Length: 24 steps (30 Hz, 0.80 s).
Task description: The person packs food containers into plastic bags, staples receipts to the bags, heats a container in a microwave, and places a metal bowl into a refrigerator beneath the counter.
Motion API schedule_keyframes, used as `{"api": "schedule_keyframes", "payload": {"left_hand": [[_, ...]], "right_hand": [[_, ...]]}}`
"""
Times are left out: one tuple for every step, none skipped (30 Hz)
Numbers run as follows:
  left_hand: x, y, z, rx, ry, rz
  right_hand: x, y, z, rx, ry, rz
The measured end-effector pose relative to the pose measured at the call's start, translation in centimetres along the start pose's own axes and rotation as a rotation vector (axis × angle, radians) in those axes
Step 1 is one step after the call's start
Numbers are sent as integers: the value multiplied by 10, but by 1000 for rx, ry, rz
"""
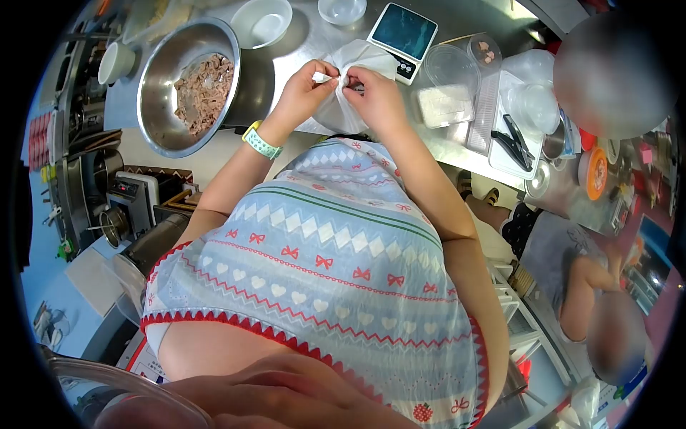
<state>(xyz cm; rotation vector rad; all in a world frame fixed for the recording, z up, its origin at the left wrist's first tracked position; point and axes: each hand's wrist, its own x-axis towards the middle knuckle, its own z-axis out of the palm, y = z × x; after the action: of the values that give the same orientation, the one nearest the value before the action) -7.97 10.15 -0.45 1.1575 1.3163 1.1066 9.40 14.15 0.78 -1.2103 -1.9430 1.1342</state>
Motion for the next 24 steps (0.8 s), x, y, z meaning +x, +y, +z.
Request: {"api": "schedule_keyframes", "payload": {"left_hand": [[0,-1,0,0,1,-1],[0,-2,1,107,33,111],[0,-1,0,213,65,222],[2,0,-3,214,67,223],[4,2,-10,386,74,353],[6,5,-17,558,78,483],[7,6,-24,560,77,483],[9,7,-31,578,21,403],[8,10,-33,593,-37,320],[7,13,-32,592,-39,318],[5,16,-31,536,-52,183],[3,18,-31,477,-64,49],[3,12,-27,366,-90,15],[1,10,-25,365,-85,14],[-2,15,-22,394,-104,49],[-4,17,-21,422,-124,82],[-5,9,-21,422,-83,120],[-4,9,-21,423,-85,119],[-5,9,-21,394,-78,101],[-5,9,-21,366,-69,85],[-4,9,-21,366,-70,86],[-4,9,-21,321,-79,59],[-3,9,-20,276,-87,33],[-2,8,-19,275,-87,35]], "right_hand": [[0,1,1,-3,9,-27],[-1,3,1,-2,7,-27],[-1,-1,1,-65,-8,-2],[1,-4,0,-129,-22,21],[2,-5,-1,-127,-22,19],[2,-6,-3,-188,-49,-4],[3,-7,-5,-248,-76,-27],[4,-7,-7,-245,-75,-27],[5,-6,-9,-204,-134,-21],[5,-5,-10,-162,-193,-16],[6,1,-7,-162,-193,-14],[6,6,-1,-2,-185,52],[5,12,3,159,-177,116],[5,17,5,157,-181,114],[5,18,7,228,-191,157],[5,19,8,299,-200,203],[4,21,10,300,-201,204],[4,21,12,271,-149,120],[2,22,13,241,-96,38],[2,23,12,241,-96,40],[4,18,8,212,-123,76],[5,14,5,183,-149,115],[4,11,3,182,-147,117],[4,8,1,226,-172,172]]}}
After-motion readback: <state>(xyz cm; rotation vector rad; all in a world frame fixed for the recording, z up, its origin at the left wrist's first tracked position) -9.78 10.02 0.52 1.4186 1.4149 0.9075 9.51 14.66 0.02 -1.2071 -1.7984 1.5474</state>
